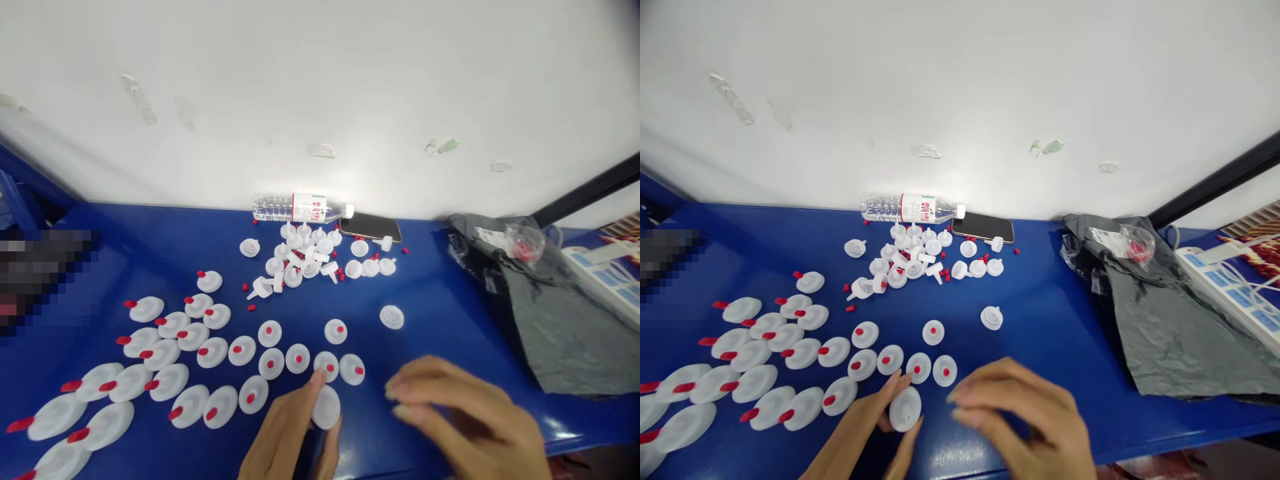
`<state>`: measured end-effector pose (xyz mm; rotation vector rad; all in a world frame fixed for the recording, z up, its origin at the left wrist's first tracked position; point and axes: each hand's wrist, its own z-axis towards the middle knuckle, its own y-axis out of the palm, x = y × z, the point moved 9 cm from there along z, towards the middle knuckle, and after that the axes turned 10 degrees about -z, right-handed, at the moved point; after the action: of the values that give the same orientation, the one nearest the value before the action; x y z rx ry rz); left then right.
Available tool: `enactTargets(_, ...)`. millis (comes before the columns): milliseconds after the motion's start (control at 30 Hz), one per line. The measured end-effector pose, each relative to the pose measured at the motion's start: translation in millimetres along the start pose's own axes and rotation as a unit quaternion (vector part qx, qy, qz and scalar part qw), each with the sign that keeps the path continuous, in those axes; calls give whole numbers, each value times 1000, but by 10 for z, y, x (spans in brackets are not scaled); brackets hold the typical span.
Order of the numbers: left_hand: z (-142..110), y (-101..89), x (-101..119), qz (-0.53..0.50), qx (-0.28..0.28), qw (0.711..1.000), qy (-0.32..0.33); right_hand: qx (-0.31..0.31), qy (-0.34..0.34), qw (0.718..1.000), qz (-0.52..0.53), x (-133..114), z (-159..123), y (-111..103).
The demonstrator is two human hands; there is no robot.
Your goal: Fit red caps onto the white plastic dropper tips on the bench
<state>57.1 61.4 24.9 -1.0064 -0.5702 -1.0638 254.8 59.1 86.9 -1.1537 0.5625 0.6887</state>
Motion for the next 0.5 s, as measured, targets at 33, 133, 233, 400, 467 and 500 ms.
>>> enactTargets(33, -4, 43, -24, -2, -10, 1000, -4, -14, -17, 999, 38, -105, -12, 122)
enactTargets(133, -16, 159, -80, -6, -29, 1000, -10, -32, -71, 993, 92, -289, -28, 399)
enactTargets(233, -35, 187, -112, -6, -32, 999, -11, -39, -97, 990, 90, -292, -59, 542)
enactTargets(400, -41, -8, -7, 20, 8, 999, 27, -48, -132, 989, 49, -275, -139, 582)
enactTargets(467, -15, -70, 59, 31, 16, 998, 43, -45, -138, 988, 55, -275, -155, 585)
enactTargets(500, 1, -83, 81, 33, 15, 998, 46, -43, -139, 988, 59, -271, -159, 591)
